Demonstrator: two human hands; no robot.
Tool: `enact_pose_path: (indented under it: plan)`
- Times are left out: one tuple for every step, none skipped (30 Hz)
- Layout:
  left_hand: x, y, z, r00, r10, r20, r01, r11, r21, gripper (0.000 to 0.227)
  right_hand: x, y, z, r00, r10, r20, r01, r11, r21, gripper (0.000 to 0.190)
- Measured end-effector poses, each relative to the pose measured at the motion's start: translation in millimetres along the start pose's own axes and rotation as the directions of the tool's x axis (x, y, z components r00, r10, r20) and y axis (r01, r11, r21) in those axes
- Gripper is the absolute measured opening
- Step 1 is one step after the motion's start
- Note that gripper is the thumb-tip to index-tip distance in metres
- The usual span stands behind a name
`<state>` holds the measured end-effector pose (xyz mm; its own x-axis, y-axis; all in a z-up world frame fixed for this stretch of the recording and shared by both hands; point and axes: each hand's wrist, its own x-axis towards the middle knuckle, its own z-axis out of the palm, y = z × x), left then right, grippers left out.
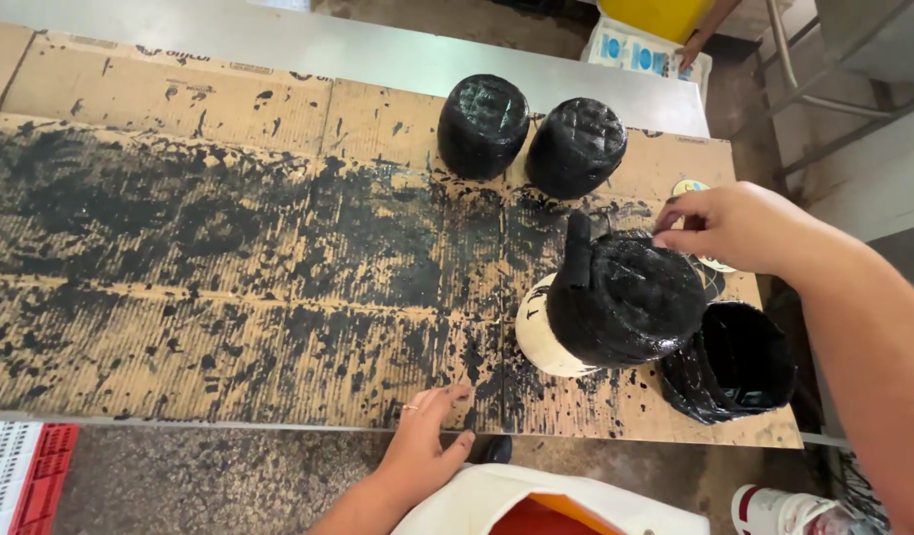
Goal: Applying black wax to cheese wheels using a brush on a workbench
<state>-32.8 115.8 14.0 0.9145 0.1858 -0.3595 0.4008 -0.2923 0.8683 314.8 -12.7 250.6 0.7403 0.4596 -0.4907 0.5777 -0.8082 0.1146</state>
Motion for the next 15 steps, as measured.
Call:
enact_pose_path:
  plan:
    - [2.1,0.5,-1.7,1.000,0.004,0.003,-0.004,1.000,0.000,0.055,-1.7,2.5,-7.7,1.000,0.005,-0.001,-0.005,1.000,0.000,0.025]
    - [4.3,0.7,-3.4,1.000,-0.004,0.031,0.004,1.000,0.006,0.053,-3.3,4.9,-15.2,1.000,0.015,0.024,-0.015,1.000,-0.008,0.029]
    - [5.6,1.3,-3.7,0.998,-0.016,0.058,0.015,1.000,0.008,0.052,-4.4,7.1,-22.8,0.998,0.024,0.053,-0.023,1.000,-0.019,0.033]
    - [7.1,-2.5,-3.2,0.998,-0.015,0.061,0.014,1.000,0.005,0.052,-0.5,21.6,-26.1,0.998,0.027,0.055,-0.026,0.999,-0.022,0.033]
    - [7.7,-6.7,-2.8,0.999,0.008,0.047,-0.008,1.000,-0.005,0.052,3.5,36.1,-28.4,0.998,0.040,0.049,-0.041,0.999,0.026,0.027]
    - [8.5,-10.7,-2.2,0.999,0.031,0.032,-0.031,0.999,-0.016,0.051,7.5,50.9,-30.6,0.998,0.053,0.044,-0.056,0.996,0.075,0.021]
    - [7.7,-11.0,-2.7,0.999,0.030,0.037,-0.030,0.999,-0.018,0.051,3.0,41.3,-35.1,0.997,0.056,0.048,-0.059,0.995,0.075,0.021]
    - [7.0,-11.0,-3.1,0.999,0.016,0.033,-0.015,0.999,-0.031,0.052,-1.6,31.9,-39.7,0.992,0.063,0.105,-0.079,0.985,0.154,0.022]
    - [7.5,-11.2,-4.3,1.000,0.003,0.028,-0.002,0.999,-0.042,0.052,-5.8,22.6,-44.7,0.985,0.064,0.158,-0.100,0.967,0.234,0.023]
    - [8.4,-10.9,-4.5,1.000,0.004,0.031,-0.003,0.999,-0.042,0.052,-3.9,8.7,-45.8,0.985,0.067,0.159,-0.103,0.967,0.235,0.023]
    - [8.5,-10.7,-4.3,1.000,0.004,0.026,-0.004,0.999,-0.036,0.053,-1.1,-5.8,-46.8,0.976,0.006,0.216,-0.038,0.989,0.146,0.023]
    - [8.8,-10.7,-4.2,1.000,0.005,0.021,-0.004,1.000,-0.029,0.054,1.9,-20.4,-47.8,0.960,-0.049,0.277,0.034,0.998,0.060,0.023]
    - [8.9,-8.4,-5.1,1.000,0.001,0.023,0.000,0.999,-0.032,0.054,7.8,-25.5,-49.9,0.958,-0.050,0.282,0.035,0.998,0.059,0.023]
    - [9.3,-6.1,-5.9,1.000,-0.003,0.029,0.004,0.999,-0.032,0.054,14.0,-30.5,-52.0,0.951,-0.036,0.308,0.041,0.999,-0.010,0.025]
    - [9.2,-3.8,-6.1,0.999,-0.008,0.037,0.009,0.999,-0.033,0.055,19.9,-35.0,-53.5,0.942,-0.019,0.334,0.048,0.996,-0.078,0.026]
